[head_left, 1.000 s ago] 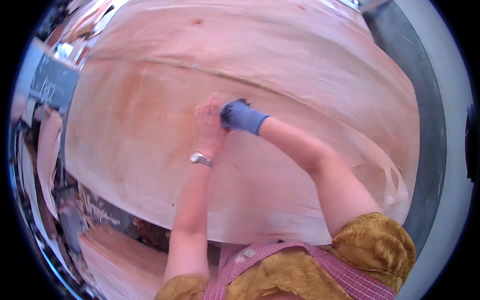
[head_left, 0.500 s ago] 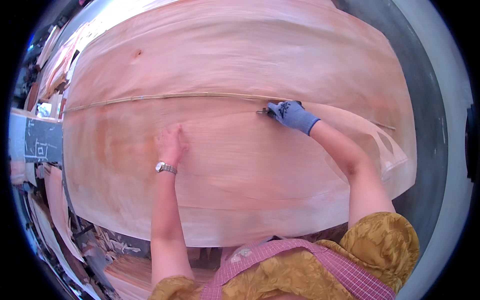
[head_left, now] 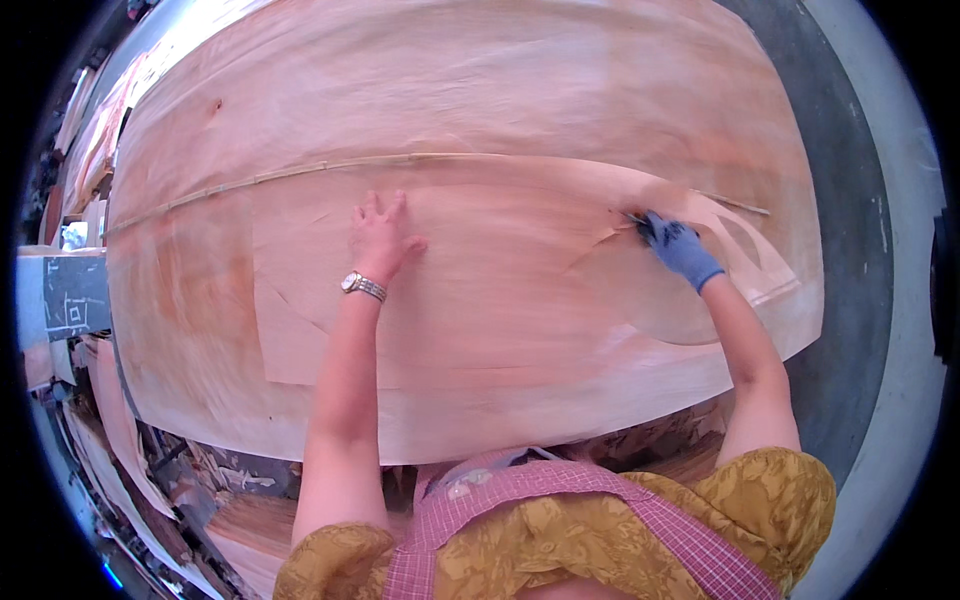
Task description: The person selects thin sheets of wood veneer, arranges them on a work surface, and repairs defects or joins pieces using small adhesive strips and a hand tool to trim material.
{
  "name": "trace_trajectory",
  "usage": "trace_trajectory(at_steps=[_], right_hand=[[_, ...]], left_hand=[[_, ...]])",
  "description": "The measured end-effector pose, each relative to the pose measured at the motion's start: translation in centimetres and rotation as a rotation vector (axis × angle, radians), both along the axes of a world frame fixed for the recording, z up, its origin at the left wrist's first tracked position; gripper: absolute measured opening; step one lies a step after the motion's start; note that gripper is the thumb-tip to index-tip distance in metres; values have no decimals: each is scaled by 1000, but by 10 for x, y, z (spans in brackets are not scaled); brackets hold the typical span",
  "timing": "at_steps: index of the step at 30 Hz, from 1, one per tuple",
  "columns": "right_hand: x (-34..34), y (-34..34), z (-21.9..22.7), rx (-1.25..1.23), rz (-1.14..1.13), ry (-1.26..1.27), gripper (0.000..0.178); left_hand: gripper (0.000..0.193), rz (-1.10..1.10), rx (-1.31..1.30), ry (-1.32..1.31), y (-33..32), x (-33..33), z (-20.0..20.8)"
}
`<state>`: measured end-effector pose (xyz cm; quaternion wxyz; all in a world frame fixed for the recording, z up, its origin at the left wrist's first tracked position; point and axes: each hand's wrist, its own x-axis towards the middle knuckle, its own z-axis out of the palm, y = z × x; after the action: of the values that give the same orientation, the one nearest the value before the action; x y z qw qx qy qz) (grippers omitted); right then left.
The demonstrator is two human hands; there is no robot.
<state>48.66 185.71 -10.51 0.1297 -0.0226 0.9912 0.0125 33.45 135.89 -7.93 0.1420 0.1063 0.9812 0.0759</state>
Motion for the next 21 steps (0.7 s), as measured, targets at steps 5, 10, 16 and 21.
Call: trace_trajectory(at_steps=[5,10,16,21], right_hand=[[5,-16,44,-153,180,133,25],[-54,-156,53,-302,631,80,22],[-104,-139,35,-20,728,-129,27],[-116,-15,33,59,532,-72,24]], left_hand=[[89,5,-22,35,-4,2,5],[87,-10,-67,7,0,-3,4],[88,4,-25,15,-14,-3,-18],[90,25,-31,-7,-7,-1,-12]])
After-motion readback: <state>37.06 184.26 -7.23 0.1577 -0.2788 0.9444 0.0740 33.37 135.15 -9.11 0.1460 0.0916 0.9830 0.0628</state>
